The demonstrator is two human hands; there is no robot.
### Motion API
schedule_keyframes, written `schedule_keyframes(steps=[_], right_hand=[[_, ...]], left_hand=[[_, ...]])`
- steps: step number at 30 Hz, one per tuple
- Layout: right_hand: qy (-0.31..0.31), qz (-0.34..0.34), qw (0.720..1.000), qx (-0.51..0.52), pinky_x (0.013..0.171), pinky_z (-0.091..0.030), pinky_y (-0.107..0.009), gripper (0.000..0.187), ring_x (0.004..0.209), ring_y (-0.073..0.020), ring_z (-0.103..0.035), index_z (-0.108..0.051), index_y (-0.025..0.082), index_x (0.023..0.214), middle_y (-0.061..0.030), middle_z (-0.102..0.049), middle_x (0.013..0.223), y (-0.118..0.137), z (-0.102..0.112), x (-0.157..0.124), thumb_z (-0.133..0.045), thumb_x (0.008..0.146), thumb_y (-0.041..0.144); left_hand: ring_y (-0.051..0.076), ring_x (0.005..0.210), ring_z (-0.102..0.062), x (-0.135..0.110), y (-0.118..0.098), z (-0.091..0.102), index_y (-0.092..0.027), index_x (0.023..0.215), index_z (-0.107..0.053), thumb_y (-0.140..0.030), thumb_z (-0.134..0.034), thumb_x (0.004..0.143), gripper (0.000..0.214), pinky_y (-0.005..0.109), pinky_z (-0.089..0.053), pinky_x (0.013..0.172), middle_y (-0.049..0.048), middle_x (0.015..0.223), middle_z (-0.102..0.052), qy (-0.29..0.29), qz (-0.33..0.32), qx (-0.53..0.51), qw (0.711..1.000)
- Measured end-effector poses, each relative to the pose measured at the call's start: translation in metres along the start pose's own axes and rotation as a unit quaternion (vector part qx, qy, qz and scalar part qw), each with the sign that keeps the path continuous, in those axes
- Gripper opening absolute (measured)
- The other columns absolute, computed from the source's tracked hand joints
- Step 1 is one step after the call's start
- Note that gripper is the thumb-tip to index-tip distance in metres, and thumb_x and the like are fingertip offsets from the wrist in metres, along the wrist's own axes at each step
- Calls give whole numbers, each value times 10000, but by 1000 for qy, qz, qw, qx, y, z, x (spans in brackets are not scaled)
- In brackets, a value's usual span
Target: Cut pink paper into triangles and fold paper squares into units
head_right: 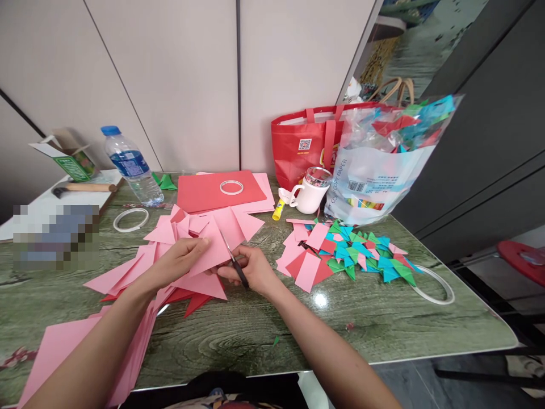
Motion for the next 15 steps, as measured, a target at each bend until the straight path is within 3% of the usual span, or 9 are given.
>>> schedule_keyframes(steps=[4,9,15], right_hand=[[18,-4,1000,-8,384,-337,-194,418,387,-69,-439,-529,154,720,54,-531,478,-1,-4,0,-769,512,425],[72,7,997,7,437,-385,-209,411,440,-77,-478,-531,154,745,51,-539,536,0,-10,-1,-756,541,430],[150,-18,989,4,441,-396,-194,338,434,-80,-513,-474,163,792,51,-565,506,4,-13,-8,-692,658,384]], left_hand=[[67,463,-293,0,-7,11,-173,532,-347,-422,-451,809,386,178,-233,407,-53,513,-322,-90,-34,42,994],[73,483,-286,1,-7,11,-178,547,-337,-417,-439,804,365,187,-217,419,-46,533,-325,-98,-23,39,994],[76,491,-238,-3,-11,30,-189,539,-277,-393,-462,796,377,202,-201,437,-53,543,-240,-187,-44,53,980]])
Point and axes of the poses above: each hand's wrist, its own x-axis towards the middle knuckle, its own z-axis out of the back of the hand, y = z × x, the point moved 7 cm from there along x, towards the middle knuckle
